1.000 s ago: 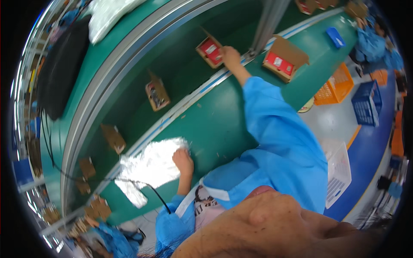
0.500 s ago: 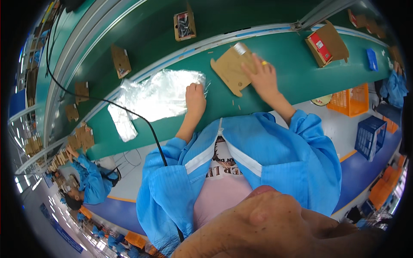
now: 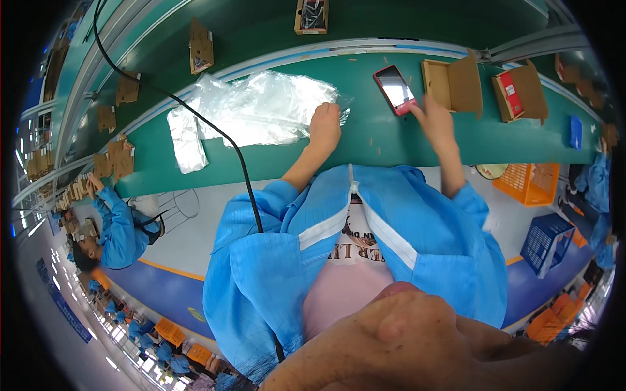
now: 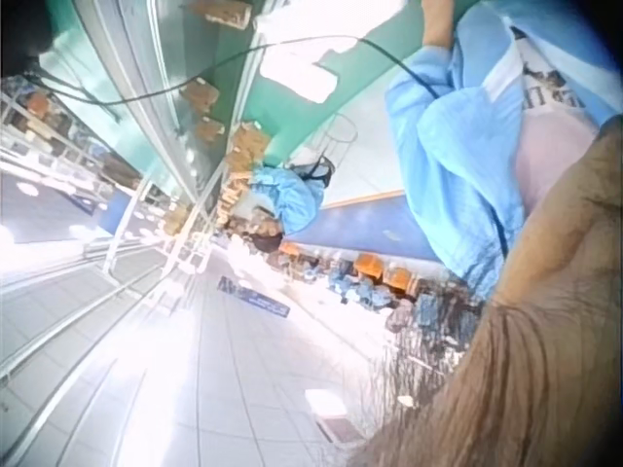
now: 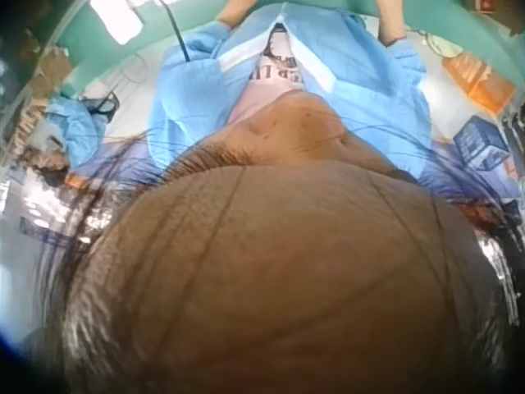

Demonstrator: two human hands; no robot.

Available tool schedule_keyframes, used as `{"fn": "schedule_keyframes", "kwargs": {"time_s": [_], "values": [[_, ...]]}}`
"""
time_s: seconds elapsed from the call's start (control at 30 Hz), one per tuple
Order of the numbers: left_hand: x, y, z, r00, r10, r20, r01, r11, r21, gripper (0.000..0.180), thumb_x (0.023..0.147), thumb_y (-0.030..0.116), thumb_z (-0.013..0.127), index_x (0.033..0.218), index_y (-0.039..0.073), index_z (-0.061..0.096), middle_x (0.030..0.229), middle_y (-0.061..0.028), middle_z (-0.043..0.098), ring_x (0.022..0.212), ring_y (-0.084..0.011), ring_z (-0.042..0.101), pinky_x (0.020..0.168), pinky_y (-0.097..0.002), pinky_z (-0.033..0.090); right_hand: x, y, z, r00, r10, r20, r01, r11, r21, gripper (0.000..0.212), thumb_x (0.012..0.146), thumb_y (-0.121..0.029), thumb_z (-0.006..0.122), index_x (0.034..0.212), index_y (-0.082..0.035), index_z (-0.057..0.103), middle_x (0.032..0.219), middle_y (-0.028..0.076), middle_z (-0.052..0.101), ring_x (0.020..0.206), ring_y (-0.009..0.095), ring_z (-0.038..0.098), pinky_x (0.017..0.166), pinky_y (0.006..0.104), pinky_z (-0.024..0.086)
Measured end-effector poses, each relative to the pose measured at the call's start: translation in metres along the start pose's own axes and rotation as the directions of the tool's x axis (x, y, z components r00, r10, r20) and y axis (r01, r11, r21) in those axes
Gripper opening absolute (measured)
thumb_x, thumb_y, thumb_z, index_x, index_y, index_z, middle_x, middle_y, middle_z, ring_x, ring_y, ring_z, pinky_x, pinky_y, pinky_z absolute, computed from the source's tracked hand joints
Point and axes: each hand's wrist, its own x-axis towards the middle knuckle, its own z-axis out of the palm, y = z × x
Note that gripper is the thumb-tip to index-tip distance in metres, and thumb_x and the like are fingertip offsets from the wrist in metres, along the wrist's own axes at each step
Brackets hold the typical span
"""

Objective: The person puts phones into plastic sleeves, packs them into cardboard boxes by hand, and places the boxes on the upper shelf.

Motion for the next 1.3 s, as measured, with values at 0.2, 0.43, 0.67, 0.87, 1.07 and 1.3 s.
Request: {"fn": "schedule_keyframes", "kwargs": {"time_s": [0.2,0.43,0.67,0.87,1.07,1.3], "values": [[0.007,0.016,-0.004,0.999,-0.006,-0.042,0.002,0.997,-0.081,0.008,0.082,0.006,0.057,0.089,0.003,0.059,0.089,-0.0152,0.056,0.084,-0.0352,0.053,0.071,-0.0435,0.044,0.071,-0.054,0.035,0.991,-0.136,-0.015,0.127,0.952,-0.279,0.082,0.069,-0.028,0.074,0.14,-0.021,0.035,0.122,0.02,0.044,0.112,0.039,0.044,0.087,0.0489,0.044],[0.0,-0.003,0.007,0.985,-0.16,-0.063,0.145,0.97,-0.194,0.007,0.083,0.006,0.056,0.086,0.002,0.06,0.079,-0.0158,0.058,0.074,-0.0355,0.056,0.067,-0.0427,0.045,0.028,-0.042,0.02,0.996,0.064,0.066,-0.089,0.466,0.88,0.042,0.083,-0.034,0.068,0.107,-0.001,0.059,0.093,0.011,0.059,0.082,0.02,0.063,0.066,0.0305,0.055],[0.011,-0.021,0.011,0.774,-0.608,0.175,0.586,0.584,-0.562,0.01,0.089,0.01,0.056,0.087,0.001,0.058,0.07,-0.0076,0.056,0.057,-0.0167,0.054,0.054,-0.0304,0.043,-0.026,-0.063,0.094,1.0,0.004,0.017,-0.017,0.253,0.967,0.027,0.09,-0.023,0.061,0.103,0.001,0.059,0.089,0.008,0.062,0.076,0.017,0.064,0.068,0.0281,0.055],[0.021,0.0,-0.014,0.847,-0.498,-0.185,0.377,0.809,-0.451,0.007,0.085,0.004,0.054,0.088,0.003,0.06,0.077,-0.0116,0.058,0.066,-0.0236,0.056,0.061,-0.0341,0.046,-0.031,-0.082,0.052,0.846,-0.416,-0.334,0.445,0.896,0.01,0.027,0.085,-0.032,0.064,0.086,-0.005,0.06,0.084,0.009,0.063,0.066,0.023,0.061,0.056,0.0335,0.047],[0.018,0.038,-0.04,0.938,0.271,-0.215,-0.289,0.956,-0.059,0.018,0.071,0.002,0.058,0.089,0.004,0.062,0.081,-0.0112,0.057,0.077,-0.0296,0.057,0.064,-0.0377,0.047,-0.028,-0.086,0.049,0.911,0.037,0.411,-0.412,0.13,0.902,0.035,0.092,-0.032,0.057,0.094,0.002,0.059,0.076,0.005,0.061,0.062,0.01,0.061,0.058,0.0218,0.051],[0.043,0.091,-0.056,0.895,0.407,-0.181,-0.44,0.871,-0.217,0.021,0.065,0.005,0.063,0.086,0.005,0.06,0.081,-0.0094,0.056,0.074,-0.0281,0.055,0.062,-0.0375,0.046,-0.051,-0.084,0.035,0.976,0.043,0.212,-0.216,0.22,0.951,0.025,0.095,-0.021,0.053,0.102,0.003,0.053,0.087,0.008,0.06,0.075,0.012,0.061,0.064,0.0225,0.051]]}}
